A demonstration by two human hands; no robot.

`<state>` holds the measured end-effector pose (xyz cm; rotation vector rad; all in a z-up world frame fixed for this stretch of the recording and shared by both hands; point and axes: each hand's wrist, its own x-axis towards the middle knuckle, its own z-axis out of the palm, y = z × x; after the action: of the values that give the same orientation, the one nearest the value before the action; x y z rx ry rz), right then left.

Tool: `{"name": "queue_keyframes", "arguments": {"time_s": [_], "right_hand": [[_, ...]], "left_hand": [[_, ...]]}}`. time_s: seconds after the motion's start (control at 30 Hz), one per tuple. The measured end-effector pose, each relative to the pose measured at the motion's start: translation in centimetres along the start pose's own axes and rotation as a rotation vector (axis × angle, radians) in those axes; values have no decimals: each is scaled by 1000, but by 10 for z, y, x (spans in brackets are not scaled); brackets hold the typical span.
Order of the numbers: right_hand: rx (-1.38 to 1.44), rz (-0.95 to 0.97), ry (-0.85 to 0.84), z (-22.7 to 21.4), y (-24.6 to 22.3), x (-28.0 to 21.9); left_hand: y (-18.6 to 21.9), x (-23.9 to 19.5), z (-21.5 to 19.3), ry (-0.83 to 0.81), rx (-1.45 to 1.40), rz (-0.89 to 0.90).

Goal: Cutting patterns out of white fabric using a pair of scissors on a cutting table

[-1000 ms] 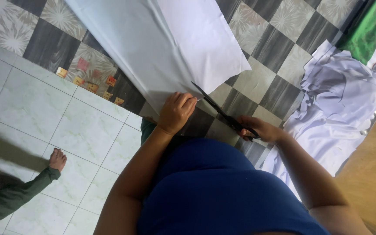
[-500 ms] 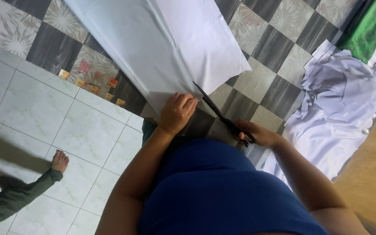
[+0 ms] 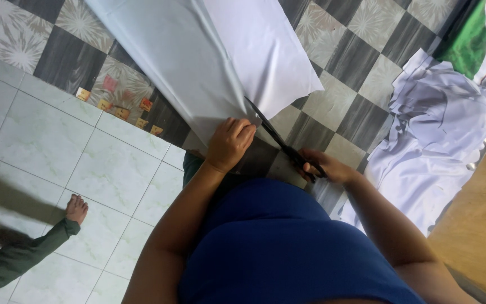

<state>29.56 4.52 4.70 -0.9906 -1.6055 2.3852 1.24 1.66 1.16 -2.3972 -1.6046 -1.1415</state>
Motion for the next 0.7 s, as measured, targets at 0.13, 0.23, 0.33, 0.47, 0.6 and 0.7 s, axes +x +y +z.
{"name": "queue_keyframes", "arguments": {"time_s": [0.13, 0.23, 0.33, 0.47, 0.6, 0.7], "right_hand": [[-26, -10, 37, 9, 4, -8], [-46, -44, 64, 17, 11, -11], [-54, -85, 104, 29, 12, -10], [-73, -119, 153, 37, 21, -6], [-55, -119, 187, 37, 29, -7], [-24, -107, 174, 41, 28, -8]], "left_hand": [[1, 0, -2, -9, -21, -16], [1, -1, -2, -22, -19, -19], [0, -3, 2, -21, -7, -6], [0, -2, 1, -32, 6, 15], [-4, -12, 9, -37, -75, -56], [-11, -17, -9, -6, -82, -185]]}}
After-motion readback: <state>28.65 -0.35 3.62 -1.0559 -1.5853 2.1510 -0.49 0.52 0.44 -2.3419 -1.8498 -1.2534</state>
